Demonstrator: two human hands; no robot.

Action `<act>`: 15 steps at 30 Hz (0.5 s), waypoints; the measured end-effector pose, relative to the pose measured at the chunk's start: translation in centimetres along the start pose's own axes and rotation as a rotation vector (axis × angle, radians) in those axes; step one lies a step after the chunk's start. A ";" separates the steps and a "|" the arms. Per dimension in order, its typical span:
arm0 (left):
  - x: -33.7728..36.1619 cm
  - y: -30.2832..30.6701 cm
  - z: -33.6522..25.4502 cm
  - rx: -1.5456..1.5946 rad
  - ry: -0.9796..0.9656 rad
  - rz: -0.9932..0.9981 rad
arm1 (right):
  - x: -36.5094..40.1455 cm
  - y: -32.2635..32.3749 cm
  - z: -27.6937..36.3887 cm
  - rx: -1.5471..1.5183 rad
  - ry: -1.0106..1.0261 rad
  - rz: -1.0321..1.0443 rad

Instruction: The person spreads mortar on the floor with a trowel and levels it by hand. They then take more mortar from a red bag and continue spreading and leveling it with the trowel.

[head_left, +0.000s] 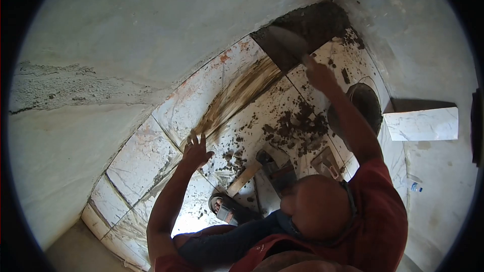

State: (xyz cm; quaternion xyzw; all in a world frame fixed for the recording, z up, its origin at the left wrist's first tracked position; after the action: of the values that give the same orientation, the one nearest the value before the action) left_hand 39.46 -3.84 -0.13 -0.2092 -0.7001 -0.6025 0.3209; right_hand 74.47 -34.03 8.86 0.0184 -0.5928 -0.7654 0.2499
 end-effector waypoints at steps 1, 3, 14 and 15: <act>0.0 0.2 -0.1 -0.001 0.004 0.002 | 1.0 -0.9 1.1 0.002 0.041 0.030; 0.0 0.4 -0.2 0.022 0.009 0.020 | 1.7 -2.5 2.3 0.017 0.090 0.018; -0.1 -0.2 -0.2 -0.004 -0.002 0.005 | -2.9 -1.9 4.6 0.159 0.134 0.036; -0.2 -0.1 0.0 -0.007 0.001 0.000 | -3.9 -0.5 4.0 0.160 0.136 0.032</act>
State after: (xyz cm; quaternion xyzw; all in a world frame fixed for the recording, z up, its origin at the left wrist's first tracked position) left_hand 39.55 -3.89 -0.39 -0.2100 -0.6977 -0.6051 0.3208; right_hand 76.40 -28.75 8.51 0.0806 -0.6338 -0.7086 0.2993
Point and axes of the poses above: each hand's wrist, its own x-axis away from the middle knuckle, its own y-axis out of the back of the hand, z = x × y, the point moved 7 cm from there along -x, towards the middle knuckle, and after that the axes turned 10 degrees about -x, right-handed, at the moved point
